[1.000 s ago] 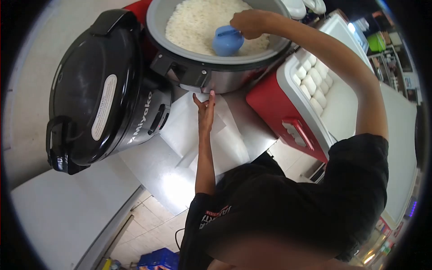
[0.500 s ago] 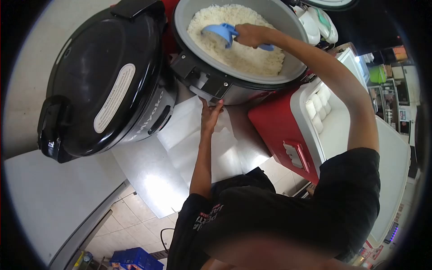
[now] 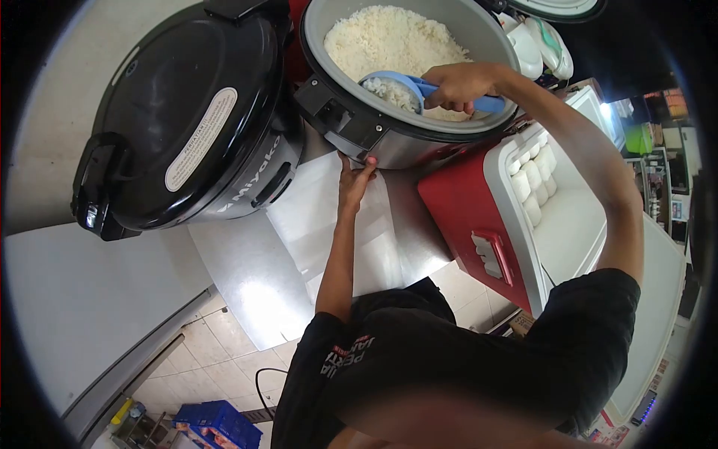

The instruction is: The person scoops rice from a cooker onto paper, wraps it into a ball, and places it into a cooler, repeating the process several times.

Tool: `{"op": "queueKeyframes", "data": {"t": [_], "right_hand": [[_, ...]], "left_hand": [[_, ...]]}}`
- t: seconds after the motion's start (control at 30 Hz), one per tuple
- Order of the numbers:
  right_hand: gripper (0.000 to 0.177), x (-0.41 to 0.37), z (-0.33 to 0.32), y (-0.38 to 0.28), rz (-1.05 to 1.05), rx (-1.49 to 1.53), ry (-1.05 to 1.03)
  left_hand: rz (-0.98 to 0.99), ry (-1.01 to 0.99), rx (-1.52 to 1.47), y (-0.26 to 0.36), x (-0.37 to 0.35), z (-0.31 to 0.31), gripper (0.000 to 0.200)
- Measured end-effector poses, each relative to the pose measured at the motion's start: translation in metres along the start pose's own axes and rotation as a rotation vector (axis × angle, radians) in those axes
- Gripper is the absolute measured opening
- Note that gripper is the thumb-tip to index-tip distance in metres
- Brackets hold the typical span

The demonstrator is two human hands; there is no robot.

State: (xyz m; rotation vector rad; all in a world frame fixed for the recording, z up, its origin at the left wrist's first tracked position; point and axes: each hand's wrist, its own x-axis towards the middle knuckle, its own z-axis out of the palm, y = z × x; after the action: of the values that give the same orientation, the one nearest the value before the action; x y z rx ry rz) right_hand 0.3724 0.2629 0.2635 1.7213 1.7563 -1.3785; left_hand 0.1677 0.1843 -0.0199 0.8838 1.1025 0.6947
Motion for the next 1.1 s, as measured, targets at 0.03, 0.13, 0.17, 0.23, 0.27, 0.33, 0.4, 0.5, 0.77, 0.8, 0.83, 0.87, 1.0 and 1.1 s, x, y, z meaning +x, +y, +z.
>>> {"op": "queueKeyframes", "data": {"t": [0.03,0.13,0.17,0.23,0.27,0.33,0.4,0.5,0.77,0.8,0.83,0.87,1.0,1.1], "right_hand": [[0.022,0.001,-0.003,0.003,0.013,0.021,-0.032],[0.020,0.004,-0.019,0.017,0.017,0.351,-0.051],[0.017,0.010,-0.021,0.020,-0.061,0.152,0.190],[0.018,0.050,-0.005,0.048,-0.317,-0.276,0.634],[0.018,0.063,-0.001,0.057,-0.573,-0.718,1.067],[0.023,0.059,-0.003,0.047,-0.367,-0.603,0.951],[0.018,0.065,-0.019,0.054,-0.126,-0.316,0.671],[0.021,0.049,-0.003,0.038,0.051,0.139,0.244],[0.024,0.036,0.022,-0.024,0.005,0.164,0.213],[0.024,0.031,0.023,-0.026,0.001,0.165,0.218],[0.023,0.028,0.025,-0.026,-0.009,0.165,0.202],[0.022,0.023,0.023,-0.025,-0.020,0.158,0.192],[0.020,-0.005,0.017,-0.023,-0.045,0.170,0.180],[0.017,-0.024,0.011,-0.023,-0.043,0.182,0.184]], "left_hand": [[-0.002,0.001,-0.009,0.002,-0.003,0.000,0.095],[-0.011,-0.001,-0.007,0.009,-0.007,-0.002,0.107],[-0.021,-0.001,-0.004,0.011,-0.008,-0.003,0.121],[-0.024,-0.004,-0.024,0.011,-0.009,-0.001,0.106],[-0.025,-0.006,-0.039,0.013,-0.008,-0.001,0.094],[-0.038,0.001,-0.009,0.017,-0.011,-0.004,0.093],[-0.060,0.006,0.013,0.012,-0.010,-0.003,0.091],[-0.049,-0.004,-0.009,0.003,0.005,-0.007,0.118],[-0.005,-0.004,-0.062,0.001,0.000,-0.003,0.076],[0.001,-0.003,-0.058,0.001,-0.001,-0.002,0.076],[0.024,0.017,-0.068,0.000,-0.004,-0.002,0.076],[0.056,0.038,-0.082,0.001,-0.002,0.000,0.076],[0.005,0.060,-0.029,0.005,-0.003,0.000,0.075],[-0.029,0.030,-0.035,0.011,-0.003,0.001,0.074]]}}
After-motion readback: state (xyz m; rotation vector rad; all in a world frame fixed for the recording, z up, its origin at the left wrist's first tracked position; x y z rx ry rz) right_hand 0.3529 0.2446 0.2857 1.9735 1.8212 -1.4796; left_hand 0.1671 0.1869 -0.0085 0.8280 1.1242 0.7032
